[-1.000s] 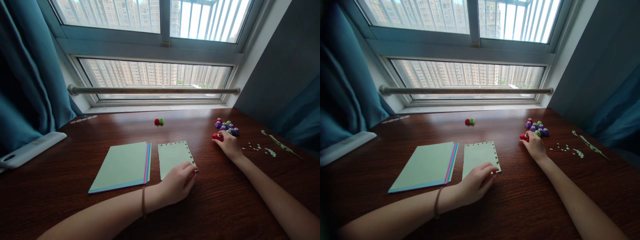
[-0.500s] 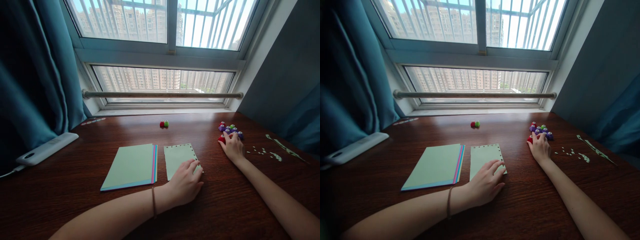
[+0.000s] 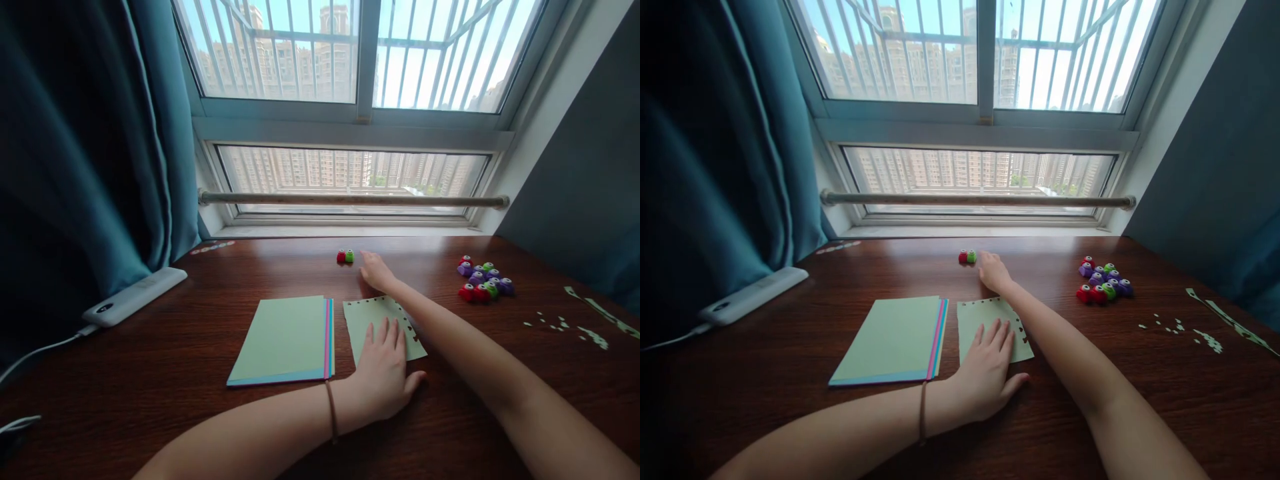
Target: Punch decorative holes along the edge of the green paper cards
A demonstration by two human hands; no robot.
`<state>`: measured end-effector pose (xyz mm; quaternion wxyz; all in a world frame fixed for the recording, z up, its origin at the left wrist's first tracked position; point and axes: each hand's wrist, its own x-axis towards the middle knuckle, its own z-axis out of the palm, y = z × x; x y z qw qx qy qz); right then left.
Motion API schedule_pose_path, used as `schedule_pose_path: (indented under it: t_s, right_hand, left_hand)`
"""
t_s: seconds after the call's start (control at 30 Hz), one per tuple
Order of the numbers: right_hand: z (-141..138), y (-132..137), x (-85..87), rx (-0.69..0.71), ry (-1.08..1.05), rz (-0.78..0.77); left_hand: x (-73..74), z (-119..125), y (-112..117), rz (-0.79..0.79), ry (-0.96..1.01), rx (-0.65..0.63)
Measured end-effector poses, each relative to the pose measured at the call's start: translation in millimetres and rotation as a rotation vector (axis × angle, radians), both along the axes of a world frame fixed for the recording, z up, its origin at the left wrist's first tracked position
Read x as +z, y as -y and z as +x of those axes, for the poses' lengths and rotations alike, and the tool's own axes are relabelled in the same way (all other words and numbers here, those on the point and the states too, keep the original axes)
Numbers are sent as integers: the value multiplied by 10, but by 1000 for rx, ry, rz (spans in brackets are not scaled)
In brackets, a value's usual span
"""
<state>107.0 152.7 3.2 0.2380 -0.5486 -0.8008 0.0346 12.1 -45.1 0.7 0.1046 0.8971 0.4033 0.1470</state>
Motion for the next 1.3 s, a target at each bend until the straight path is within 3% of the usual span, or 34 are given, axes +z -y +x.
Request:
schedule_pose_path:
  t_s: [0.17, 0.37, 0.47, 0.6, 0.7, 0.8, 0.93, 1.1, 1.3]
  right_hand:
    - [-284, -347, -4, 22, -128, -82]
    - [-116, -271, 53, -65, -432, -173]
    - [161, 10, 132, -55, -639, -231]
    - [687, 664, 222, 32, -877, -336]
    - [1042, 1178, 202, 148, -1242, -578]
    - [1211, 1513, 147, 119, -1420, -693]
    - [1209, 1639, 164, 132, -1313, -687]
    - [1304, 1586, 282, 161, -915, -651]
    - [1433, 1553, 273, 191, -656, -766]
  left_hand:
    - [-3, -19, -33, -41, 21, -11]
    - [1, -24, -38, -50, 29, -29]
    - [-13, -13, -68, -25, 31, -17]
    - [-30, 3, -134, 7, 21, 22]
    - [-7, 8, -159, 26, 8, 24]
    - [30, 5, -162, 20, -13, 20]
    - [42, 2, -165, 15, -23, 33]
    - [3, 28, -178, 31, -38, 48]
    - [-11, 67, -184, 51, -44, 60]
